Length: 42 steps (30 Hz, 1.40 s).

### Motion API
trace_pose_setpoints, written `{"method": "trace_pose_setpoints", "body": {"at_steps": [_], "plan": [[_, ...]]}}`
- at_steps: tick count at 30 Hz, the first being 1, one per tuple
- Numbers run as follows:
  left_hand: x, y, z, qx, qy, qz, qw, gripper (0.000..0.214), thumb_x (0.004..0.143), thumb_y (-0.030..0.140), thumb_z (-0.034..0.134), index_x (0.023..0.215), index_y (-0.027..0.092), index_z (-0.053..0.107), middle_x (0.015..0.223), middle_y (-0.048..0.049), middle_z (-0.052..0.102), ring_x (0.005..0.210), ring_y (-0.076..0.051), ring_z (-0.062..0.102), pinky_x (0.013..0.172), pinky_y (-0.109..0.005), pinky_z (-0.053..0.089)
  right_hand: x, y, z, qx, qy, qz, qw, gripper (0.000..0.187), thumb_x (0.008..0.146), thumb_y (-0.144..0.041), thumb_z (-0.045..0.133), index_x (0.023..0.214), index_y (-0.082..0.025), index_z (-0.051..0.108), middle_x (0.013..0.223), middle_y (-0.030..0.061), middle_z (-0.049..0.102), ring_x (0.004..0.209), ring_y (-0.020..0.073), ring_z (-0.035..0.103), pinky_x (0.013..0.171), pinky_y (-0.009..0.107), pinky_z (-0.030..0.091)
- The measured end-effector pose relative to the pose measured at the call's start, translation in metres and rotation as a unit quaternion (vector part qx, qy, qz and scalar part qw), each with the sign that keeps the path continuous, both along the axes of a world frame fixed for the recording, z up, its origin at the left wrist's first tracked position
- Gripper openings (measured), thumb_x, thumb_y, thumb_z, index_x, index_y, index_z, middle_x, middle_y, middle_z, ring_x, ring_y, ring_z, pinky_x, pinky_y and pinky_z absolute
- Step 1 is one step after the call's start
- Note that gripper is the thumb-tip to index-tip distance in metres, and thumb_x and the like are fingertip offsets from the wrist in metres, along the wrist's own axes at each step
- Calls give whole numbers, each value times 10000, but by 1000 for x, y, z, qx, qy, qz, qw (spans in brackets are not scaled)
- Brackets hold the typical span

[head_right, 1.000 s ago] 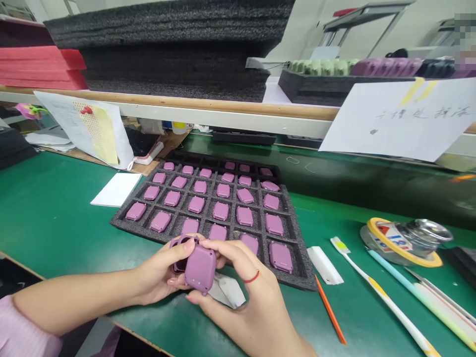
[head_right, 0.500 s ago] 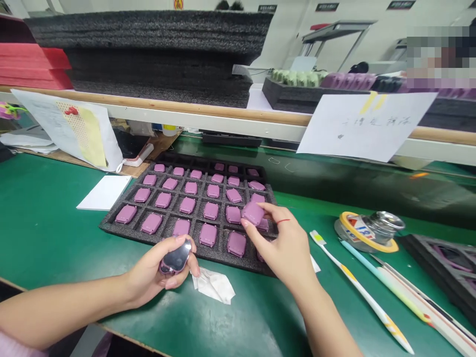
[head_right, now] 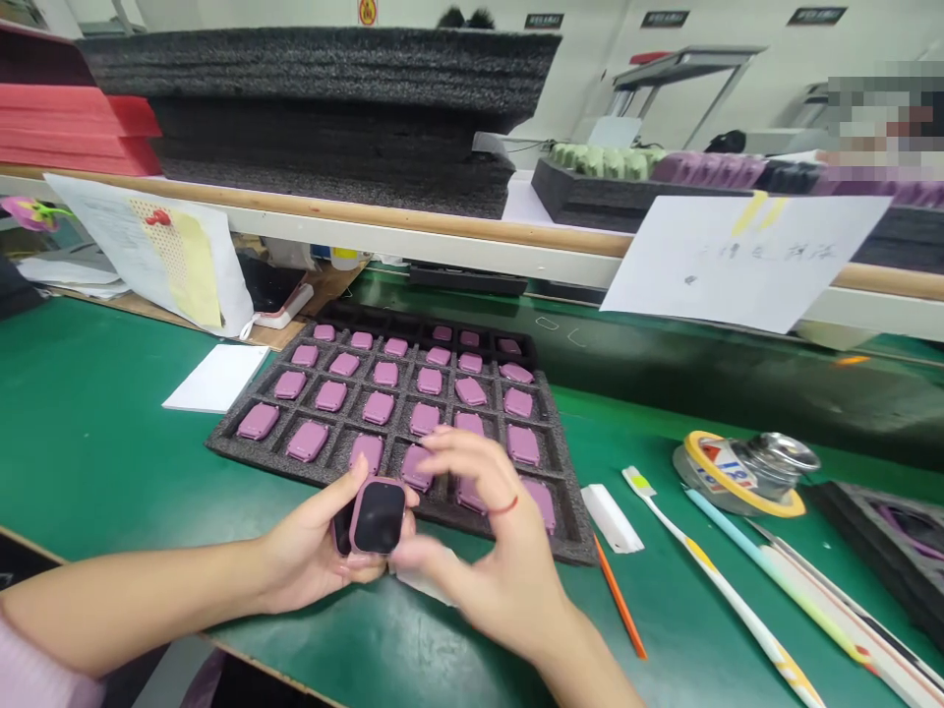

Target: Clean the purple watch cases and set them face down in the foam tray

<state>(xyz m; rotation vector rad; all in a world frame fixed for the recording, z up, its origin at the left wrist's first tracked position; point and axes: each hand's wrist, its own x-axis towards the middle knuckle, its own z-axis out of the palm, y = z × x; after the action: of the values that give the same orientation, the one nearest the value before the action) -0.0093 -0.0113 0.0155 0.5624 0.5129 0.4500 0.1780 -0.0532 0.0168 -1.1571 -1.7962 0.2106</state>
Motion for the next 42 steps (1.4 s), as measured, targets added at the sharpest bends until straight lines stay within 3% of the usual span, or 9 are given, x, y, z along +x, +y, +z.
{"method": "trace_pose_setpoints", "body": {"at_steps": [4, 12, 18, 21, 24, 27, 31, 36, 42], "plan": [[2, 1, -2, 28, 3, -11, 1000, 628, 785, 725, 655, 794, 97, 685, 664, -30, 603, 419, -28, 364, 414, -197, 188, -21, -14, 12, -19, -17, 57, 998, 164, 824, -279, 786, 913, -256, 650, 1134, 79, 699, 1155, 259, 673, 873, 353, 608], [3, 2, -5, 3, -23, -15, 1000, 519, 815, 623, 702, 816, 107, 654, 626, 4, 538, 462, -39, 380, 433, -184, 157, -23, -13, 14, -38, 104, -15, 994, 106, 881, -258, 712, 777, -244, 709, 924, 59, 751, 893, 208, 736, 798, 336, 615], [1, 2, -4, -6, -37, -32, 999, 532, 828, 608, 694, 1006, 110, 747, 824, -101, 710, 445, -42, 393, 438, -219, 136, -10, -9, 15, -33, 382, -126, 915, 221, 854, -385, 759, 743, -221, 663, 807, 15, 747, 565, 106, 680, 624, 246, 618], [1, 3, -5, 0, -46, -31, 998, 519, 841, 609, 680, 1006, 123, 758, 840, -99, 726, 422, -36, 389, 446, -229, 146, -7, -9, 15, -24, 423, -145, 894, 178, 820, -355, 801, 829, -224, 681, 929, 28, 787, 811, 166, 780, 804, 279, 650], [0, 3, -5, 8, -51, -27, 998, 506, 854, 597, 672, 1005, 122, 760, 838, -95, 727, 421, -33, 389, 456, -232, 154, -8, -13, 16, -12, 358, -143, 923, 202, 825, -280, 795, 1000, -232, 705, 1087, 46, 782, 1014, 204, 762, 931, 317, 633], [0, 3, -5, 10, -47, -29, 998, 508, 851, 596, 676, 1020, 123, 755, 844, -92, 726, 418, -31, 387, 459, -231, 162, -8, -18, 14, 39, 242, -147, 958, 92, 862, -183, 732, 936, -236, 718, 958, 25, 792, 899, 201, 779, 841, 333, 665], [0, 3, -4, 15, -45, -32, 998, 519, 853, 618, 660, 1009, 130, 738, 819, -75, 714, 412, -31, 384, 451, -223, 170, -4, -19, 9, 129, 62, -97, 985, 280, 817, -41, 726, 1007, -246, 730, 946, 6, 790, 907, 187, 763, 864, 325, 639], [0, 2, 0, 20, -45, -39, 998, 514, 843, 636, 659, 868, 126, 712, 531, 31, 510, 399, -43, 336, 432, -207, 159, -3, -24, 4, 141, -69, 40, 987, 255, 913, -90, 624, 1109, -210, 736, 1058, 43, 785, 982, 186, 741, 887, 314, 625], [0, 3, 0, -4, -23, -33, 999, 542, 799, 628, 710, 969, 113, 724, 678, 13, 540, 444, -27, 363, 418, -191, 151, -11, -29, 4, 147, -138, 84, 976, 333, 862, -42, 666, 1172, -157, 705, 1075, 56, 777, 1072, 200, 694, 979, 336, 572]]}}
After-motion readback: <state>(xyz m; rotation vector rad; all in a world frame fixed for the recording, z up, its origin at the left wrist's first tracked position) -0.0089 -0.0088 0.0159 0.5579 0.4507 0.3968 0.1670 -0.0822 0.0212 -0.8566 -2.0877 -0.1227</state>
